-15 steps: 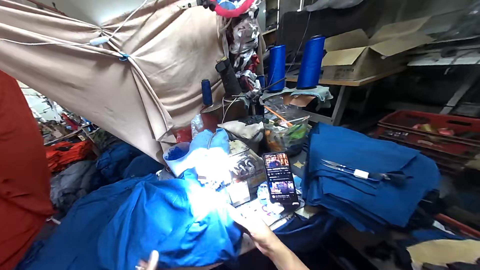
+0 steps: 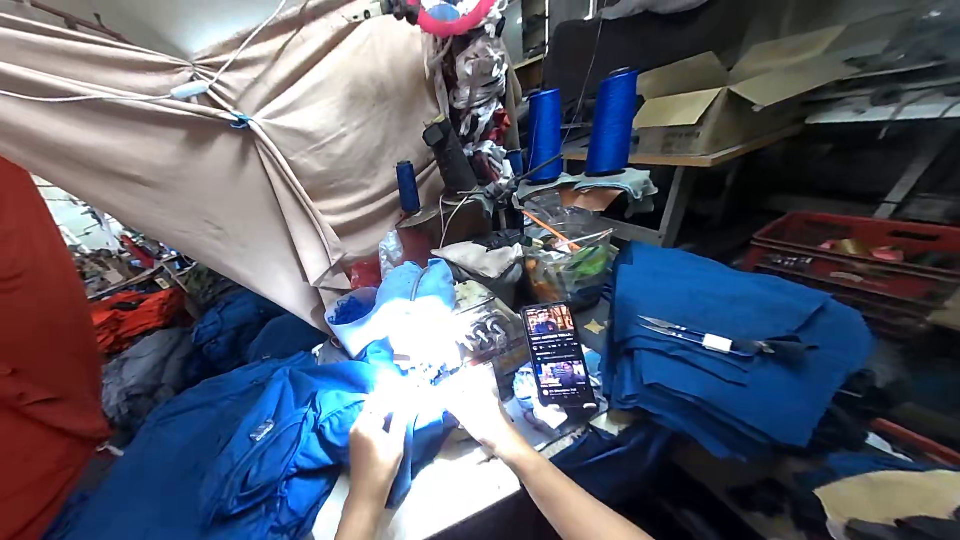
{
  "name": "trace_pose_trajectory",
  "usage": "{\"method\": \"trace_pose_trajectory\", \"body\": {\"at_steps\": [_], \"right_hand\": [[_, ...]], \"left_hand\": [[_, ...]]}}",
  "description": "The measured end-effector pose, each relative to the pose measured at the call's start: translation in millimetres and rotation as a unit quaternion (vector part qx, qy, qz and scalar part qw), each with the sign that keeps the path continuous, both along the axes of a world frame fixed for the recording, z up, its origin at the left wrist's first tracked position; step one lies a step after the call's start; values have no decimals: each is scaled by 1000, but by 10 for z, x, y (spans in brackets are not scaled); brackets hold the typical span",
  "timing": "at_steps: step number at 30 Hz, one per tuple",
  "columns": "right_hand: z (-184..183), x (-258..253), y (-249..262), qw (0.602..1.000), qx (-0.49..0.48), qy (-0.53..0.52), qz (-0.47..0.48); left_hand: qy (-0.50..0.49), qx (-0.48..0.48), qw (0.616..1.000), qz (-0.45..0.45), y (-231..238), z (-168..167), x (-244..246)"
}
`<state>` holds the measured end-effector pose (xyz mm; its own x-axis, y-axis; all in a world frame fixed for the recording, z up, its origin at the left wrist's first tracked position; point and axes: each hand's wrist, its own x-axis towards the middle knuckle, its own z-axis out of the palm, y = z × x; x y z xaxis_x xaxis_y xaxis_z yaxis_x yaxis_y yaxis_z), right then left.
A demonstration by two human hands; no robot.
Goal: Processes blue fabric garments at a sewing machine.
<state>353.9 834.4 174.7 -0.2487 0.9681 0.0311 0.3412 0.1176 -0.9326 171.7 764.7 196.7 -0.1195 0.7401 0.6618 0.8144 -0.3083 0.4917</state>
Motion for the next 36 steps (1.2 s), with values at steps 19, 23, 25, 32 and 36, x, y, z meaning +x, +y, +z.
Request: {"method": "trace_pose_trajectory", "body": {"at_steps": [19, 23, 25, 32, 36], "right_hand": [[113, 1185, -341, 907, 375, -33, -189], [131, 2322, -64, 834, 333, -306, -315], [115, 2690, 112, 834, 289, -363, -300], [13, 2824, 251, 809, 338, -398, -272], [90, 2649, 69, 831, 417, -263, -260]], "left_hand": [[-24, -98, 995, -10, 511, -33, 201], [-165, -206, 964, -24, 728, -156, -7], [-206, -203, 956, -51, 667, -132, -41], [-328, -243, 911, -59, 463, 192, 49], [-352, -162, 919, -70, 538, -23, -14]]}}
